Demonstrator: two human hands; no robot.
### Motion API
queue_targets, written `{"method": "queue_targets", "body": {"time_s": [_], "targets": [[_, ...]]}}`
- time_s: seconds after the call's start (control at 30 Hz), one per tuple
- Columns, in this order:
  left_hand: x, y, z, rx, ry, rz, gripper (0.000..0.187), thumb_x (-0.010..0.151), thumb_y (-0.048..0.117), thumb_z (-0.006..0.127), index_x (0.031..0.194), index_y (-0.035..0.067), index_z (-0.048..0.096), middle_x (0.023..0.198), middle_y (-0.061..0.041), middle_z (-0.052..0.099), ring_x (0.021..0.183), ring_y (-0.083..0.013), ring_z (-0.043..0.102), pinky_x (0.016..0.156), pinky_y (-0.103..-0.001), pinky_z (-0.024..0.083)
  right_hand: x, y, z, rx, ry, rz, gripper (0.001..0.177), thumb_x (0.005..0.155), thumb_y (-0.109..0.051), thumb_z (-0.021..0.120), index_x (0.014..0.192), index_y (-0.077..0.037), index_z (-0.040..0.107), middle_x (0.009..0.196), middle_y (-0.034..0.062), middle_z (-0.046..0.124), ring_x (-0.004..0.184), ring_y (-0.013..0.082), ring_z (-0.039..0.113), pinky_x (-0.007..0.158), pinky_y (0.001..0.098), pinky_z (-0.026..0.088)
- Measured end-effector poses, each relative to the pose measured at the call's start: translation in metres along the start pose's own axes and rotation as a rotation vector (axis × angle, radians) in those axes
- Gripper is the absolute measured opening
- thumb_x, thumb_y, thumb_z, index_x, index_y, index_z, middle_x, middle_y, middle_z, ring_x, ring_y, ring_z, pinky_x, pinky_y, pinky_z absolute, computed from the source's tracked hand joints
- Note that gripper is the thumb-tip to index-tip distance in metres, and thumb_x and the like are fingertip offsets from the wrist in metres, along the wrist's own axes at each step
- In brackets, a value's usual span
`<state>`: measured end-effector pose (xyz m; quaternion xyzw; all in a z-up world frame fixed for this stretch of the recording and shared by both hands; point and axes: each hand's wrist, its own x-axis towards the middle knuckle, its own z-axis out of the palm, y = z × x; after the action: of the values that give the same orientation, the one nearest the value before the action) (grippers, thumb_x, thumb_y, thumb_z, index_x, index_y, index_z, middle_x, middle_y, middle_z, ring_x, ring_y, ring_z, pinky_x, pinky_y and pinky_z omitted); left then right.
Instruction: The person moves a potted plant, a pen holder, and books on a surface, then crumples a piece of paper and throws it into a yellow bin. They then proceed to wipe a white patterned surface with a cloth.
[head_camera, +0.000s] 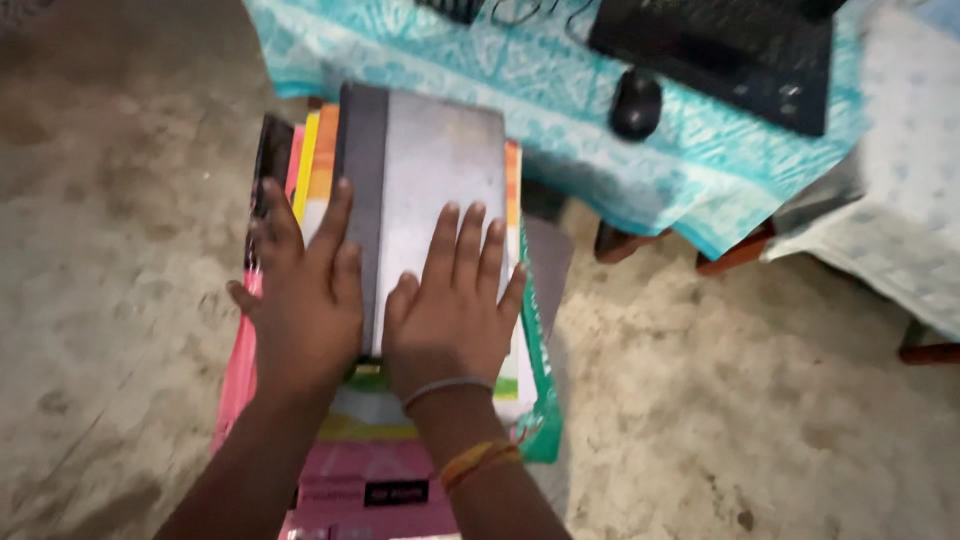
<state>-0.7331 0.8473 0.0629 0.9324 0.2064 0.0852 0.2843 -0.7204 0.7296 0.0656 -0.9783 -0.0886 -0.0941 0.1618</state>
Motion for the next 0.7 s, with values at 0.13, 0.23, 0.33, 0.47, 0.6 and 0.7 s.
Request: {"method": "queue_targets", "body": {"time_s": [0.13, 0.23, 0.33, 0.47, 0.6, 0.7], "targets": [[0.003, -0.004, 0.004, 0.134, 0.011, 0.124, 0.053, 0.101, 0.032, 0.047, 0.154, 0.037, 0.043, 0.170, -0.015, 0.016, 0.154, -0.0431, 0.018, 0.112, -0.080, 0.010, 0.002, -0.001, -0.001, -0.003, -0.032, 0.015, 0.075, 0.093, -0.034, 0.048, 0.159, -0.006, 0.026, 0.166, 0.0168, 0.025, 0.153, 0.0361, 0.018, 0.119, 0.0593, 0.013], [0.007, -0.001, 0.003, 0.181, 0.042, 0.220, 0.056, 0.099, 0.029, 0.048, 0.155, 0.026, 0.044, 0.168, -0.018, 0.021, 0.151, -0.0448, 0.021, 0.113, -0.076, 0.012, 0.005, 0.002, -0.005, -0.004, -0.073, 0.020, 0.074, 0.093, -0.034, 0.049, 0.158, -0.007, 0.026, 0.166, 0.0158, 0.024, 0.154, 0.0361, 0.017, 0.118, 0.0608, 0.013], [0.016, 0.016, -0.006, 0.325, 0.054, 0.287, 0.063, 0.092, 0.030, 0.057, 0.153, 0.022, 0.044, 0.169, -0.016, 0.021, 0.152, -0.0405, 0.023, 0.116, -0.070, 0.014, 0.020, -0.001, -0.017, 0.047, -0.201, 0.107, 0.075, 0.092, -0.031, 0.053, 0.159, -0.012, 0.026, 0.168, 0.0117, 0.021, 0.153, 0.0344, 0.014, 0.116, 0.0633, 0.010], [0.030, 0.056, -0.032, 0.102, -0.008, 0.316, 0.094, 0.068, 0.037, 0.077, 0.152, 0.012, 0.042, 0.167, -0.020, 0.018, 0.154, -0.0437, 0.017, 0.114, -0.067, 0.012, 0.037, -0.004, -0.043, 0.065, -0.272, 0.184, 0.081, 0.087, -0.026, 0.057, 0.161, -0.019, 0.025, 0.171, 0.0065, 0.019, 0.152, 0.0305, 0.013, 0.117, 0.0630, 0.009], [0.049, 0.104, -0.054, 0.017, -0.059, 0.393, 0.107, 0.062, 0.026, 0.084, 0.156, 0.011, 0.034, 0.168, -0.019, 0.014, 0.154, -0.0433, 0.013, 0.116, -0.061, 0.010, 0.058, 0.006, -0.075, 0.078, -0.070, 0.123, 0.089, 0.079, -0.014, 0.064, 0.161, -0.020, 0.029, 0.169, 0.0069, 0.026, 0.152, 0.0306, 0.018, 0.117, 0.0630, 0.011], [0.051, 0.144, -0.058, -0.056, -0.048, 0.495, 0.105, 0.067, 0.016, 0.081, 0.159, 0.013, 0.031, 0.170, -0.019, 0.012, 0.155, -0.0432, 0.012, 0.116, -0.061, 0.009, 0.070, 0.032, -0.109, 0.101, -0.015, 0.079, 0.087, 0.081, -0.006, 0.064, 0.160, -0.020, 0.031, 0.168, 0.0113, 0.027, 0.156, 0.0356, 0.017, 0.114, 0.0648, 0.010]]}}
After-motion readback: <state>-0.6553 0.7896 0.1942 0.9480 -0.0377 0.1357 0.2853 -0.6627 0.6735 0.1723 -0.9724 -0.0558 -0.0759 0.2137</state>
